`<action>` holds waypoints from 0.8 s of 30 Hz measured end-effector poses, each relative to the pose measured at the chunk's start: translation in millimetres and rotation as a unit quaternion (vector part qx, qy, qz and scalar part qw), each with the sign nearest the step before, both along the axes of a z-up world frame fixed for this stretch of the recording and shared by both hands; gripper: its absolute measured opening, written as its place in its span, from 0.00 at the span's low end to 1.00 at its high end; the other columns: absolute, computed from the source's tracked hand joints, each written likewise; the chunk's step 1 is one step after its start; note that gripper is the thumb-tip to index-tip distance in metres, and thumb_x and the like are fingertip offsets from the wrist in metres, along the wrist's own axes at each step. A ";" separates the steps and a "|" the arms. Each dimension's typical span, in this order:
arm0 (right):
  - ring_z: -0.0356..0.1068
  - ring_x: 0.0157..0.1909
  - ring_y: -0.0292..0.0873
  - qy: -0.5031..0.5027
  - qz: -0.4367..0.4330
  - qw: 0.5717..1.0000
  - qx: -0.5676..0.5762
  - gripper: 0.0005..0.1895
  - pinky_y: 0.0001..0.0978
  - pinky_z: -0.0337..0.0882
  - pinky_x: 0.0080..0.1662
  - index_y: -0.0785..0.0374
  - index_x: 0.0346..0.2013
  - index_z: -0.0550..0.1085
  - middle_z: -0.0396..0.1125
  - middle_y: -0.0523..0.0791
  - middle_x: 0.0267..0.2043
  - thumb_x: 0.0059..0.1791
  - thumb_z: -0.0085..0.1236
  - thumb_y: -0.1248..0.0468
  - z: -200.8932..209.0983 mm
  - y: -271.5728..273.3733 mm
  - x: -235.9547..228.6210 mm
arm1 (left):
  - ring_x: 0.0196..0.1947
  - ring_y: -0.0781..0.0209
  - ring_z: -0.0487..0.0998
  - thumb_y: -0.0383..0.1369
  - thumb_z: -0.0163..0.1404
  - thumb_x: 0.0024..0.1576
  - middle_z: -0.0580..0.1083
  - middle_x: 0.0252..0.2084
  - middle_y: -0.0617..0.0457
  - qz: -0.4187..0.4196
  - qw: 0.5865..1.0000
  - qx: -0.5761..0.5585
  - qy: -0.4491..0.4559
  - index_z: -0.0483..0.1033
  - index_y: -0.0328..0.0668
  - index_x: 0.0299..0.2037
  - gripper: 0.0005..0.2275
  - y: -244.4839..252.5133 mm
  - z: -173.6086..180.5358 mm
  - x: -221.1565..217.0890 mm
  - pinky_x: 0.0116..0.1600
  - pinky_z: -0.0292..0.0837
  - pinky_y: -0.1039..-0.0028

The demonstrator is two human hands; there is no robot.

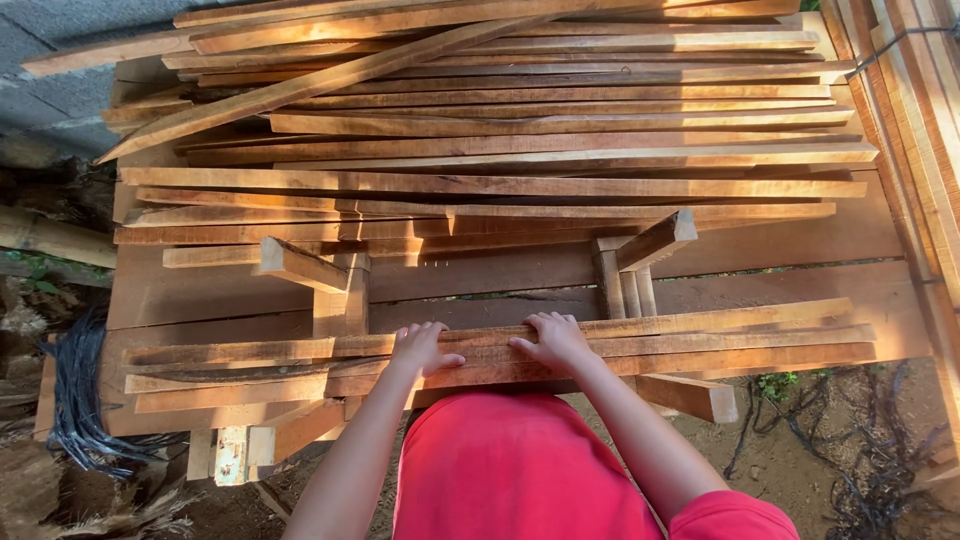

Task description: The person repeatedly picks up individual wooden planks from a pile and places them onto a lower stack, aligning them by hand. The person also briefly lifts a tied bundle of planks and sets it aside before resuming the stacking of individual pieces.

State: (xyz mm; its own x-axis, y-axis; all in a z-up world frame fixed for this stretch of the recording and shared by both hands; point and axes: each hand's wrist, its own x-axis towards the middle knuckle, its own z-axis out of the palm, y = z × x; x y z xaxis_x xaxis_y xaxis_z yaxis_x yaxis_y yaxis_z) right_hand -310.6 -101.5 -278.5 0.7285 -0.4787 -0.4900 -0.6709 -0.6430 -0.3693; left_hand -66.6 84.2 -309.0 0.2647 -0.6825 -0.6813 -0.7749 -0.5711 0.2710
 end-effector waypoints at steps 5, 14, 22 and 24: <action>0.71 0.57 0.45 0.019 0.010 1.000 0.002 0.30 0.46 0.64 0.61 0.46 0.55 0.75 0.73 0.40 0.51 0.49 0.47 0.32 3.7 0.7 -0.6 | 0.68 0.55 0.67 0.62 0.58 0.48 0.72 0.63 0.58 0.002 1.000 0.021 0.009 0.67 0.59 0.65 0.35 -1.1 9.6 -4.8 0.72 0.53 0.56; 0.71 0.56 0.46 0.018 0.015 1.000 0.002 0.30 0.46 0.64 0.61 0.46 0.55 0.75 0.73 0.41 0.50 0.50 0.47 0.32 -4.6 -1.1 0.2 | 0.65 0.56 0.68 0.61 0.58 0.48 0.73 0.60 0.59 0.012 1.000 -0.009 0.016 0.69 0.59 0.62 0.34 1.6 8.4 -3.6 0.69 0.55 0.60; 0.71 0.57 0.46 0.020 0.007 1.000 0.020 0.30 0.46 0.63 0.61 0.47 0.54 0.75 0.73 0.40 0.50 0.50 0.48 0.33 -5.0 -2.7 -0.6 | 0.64 0.55 0.69 0.59 0.59 0.49 0.73 0.59 0.58 0.012 1.000 -0.011 0.020 0.69 0.60 0.62 0.32 2.5 4.8 -3.6 0.68 0.54 0.60; 0.71 0.57 0.45 0.017 0.001 1.000 0.023 0.29 0.45 0.63 0.61 0.46 0.54 0.75 0.73 0.40 0.50 0.49 0.48 0.33 1.7 -3.6 0.9 | 0.64 0.55 0.68 0.60 0.59 0.48 0.73 0.59 0.59 0.008 1.000 -0.001 0.015 0.69 0.60 0.62 0.33 -0.1 3.0 -2.9 0.69 0.53 0.59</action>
